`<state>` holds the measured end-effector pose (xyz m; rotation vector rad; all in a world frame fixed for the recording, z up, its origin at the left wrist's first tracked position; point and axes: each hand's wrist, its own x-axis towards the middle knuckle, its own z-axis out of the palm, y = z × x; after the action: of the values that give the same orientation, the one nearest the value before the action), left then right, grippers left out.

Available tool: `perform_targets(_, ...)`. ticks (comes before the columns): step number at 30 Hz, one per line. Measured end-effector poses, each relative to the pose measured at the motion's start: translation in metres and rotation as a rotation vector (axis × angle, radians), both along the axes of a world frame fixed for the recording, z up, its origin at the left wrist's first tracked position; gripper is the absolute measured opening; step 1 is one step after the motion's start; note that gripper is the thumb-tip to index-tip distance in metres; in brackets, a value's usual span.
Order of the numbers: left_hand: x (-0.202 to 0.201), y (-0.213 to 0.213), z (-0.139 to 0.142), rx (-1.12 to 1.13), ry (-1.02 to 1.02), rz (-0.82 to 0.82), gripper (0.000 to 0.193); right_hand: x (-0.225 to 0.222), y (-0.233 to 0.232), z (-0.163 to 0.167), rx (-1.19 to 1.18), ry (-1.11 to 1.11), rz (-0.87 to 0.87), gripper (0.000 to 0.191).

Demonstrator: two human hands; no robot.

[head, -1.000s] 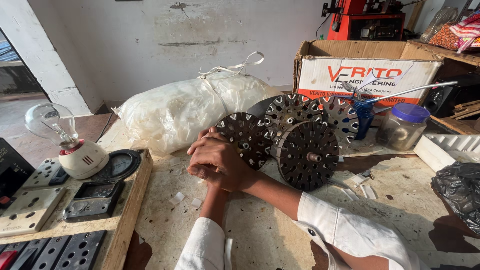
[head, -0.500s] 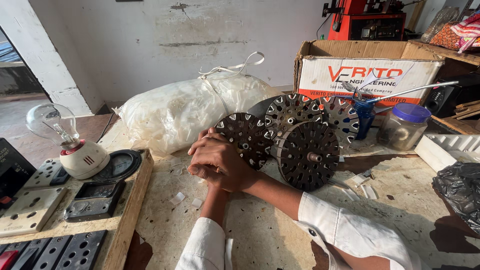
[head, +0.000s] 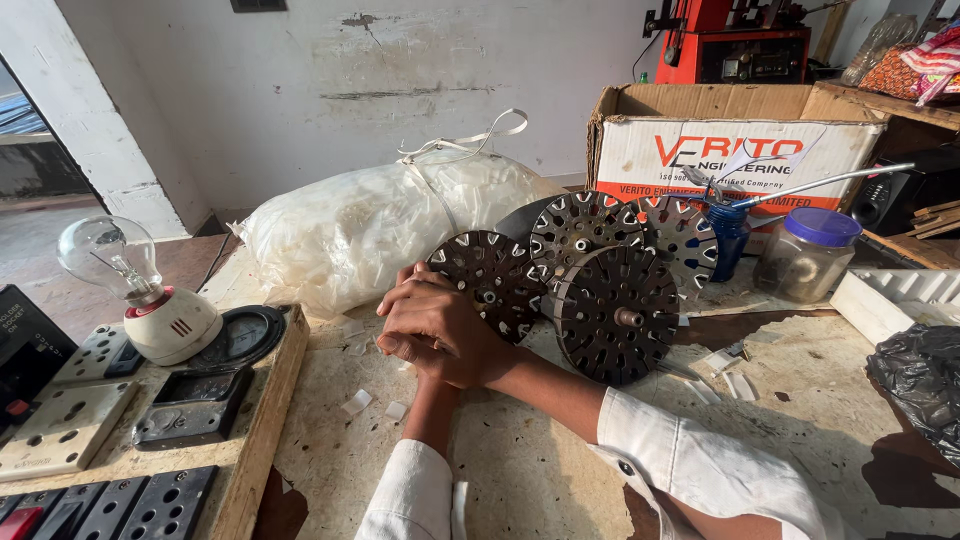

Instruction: The person sits at a workbench and fits small white plastic inserts into the holes of circular metal grinding discs, pressing each insert in by hand and working through several discs one at a time.

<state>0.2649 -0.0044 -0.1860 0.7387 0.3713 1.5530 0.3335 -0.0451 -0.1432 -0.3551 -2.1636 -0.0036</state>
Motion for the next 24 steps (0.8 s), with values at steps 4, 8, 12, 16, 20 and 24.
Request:
perform_targets(4, -0.002, -0.0004, 0.0005, -0.002, 0.002, 0.01, 0.037, -0.0011, -0.0007, 0.0012, -0.001, -0.003, 0.0, 0.039)
perform_targets(8, -0.0042, -0.0007, 0.0015, 0.002, 0.002, 0.023, 0.038, -0.0029, -0.0004, 0.0034, 0.022, -0.017, -0.005, 0.038)
perform_targets(12, -0.006, -0.0015, 0.0016, 0.003, 0.0, 0.042, 0.038, -0.0046, -0.0011, 0.0035, 0.019, -0.017, 0.009, 0.036)
perform_targets(16, -0.0061, -0.0022, 0.0014, 0.008, -0.002, 0.07, 0.039, -0.0056, -0.0015, 0.002, -0.04, -0.022, 0.031, 0.034)
perform_targets(20, -0.0039, -0.0024, -0.0001, 0.019, -0.003, 0.121, 0.04, -0.0061, -0.0001, -0.0001, -0.041, -0.017, -0.001, 0.032)
perform_targets(24, -0.0018, -0.0014, -0.0029, 0.029, 0.0, 0.152, 0.04, -0.0076, 0.0029, -0.0013, -0.019, 0.003, -0.029, 0.031)
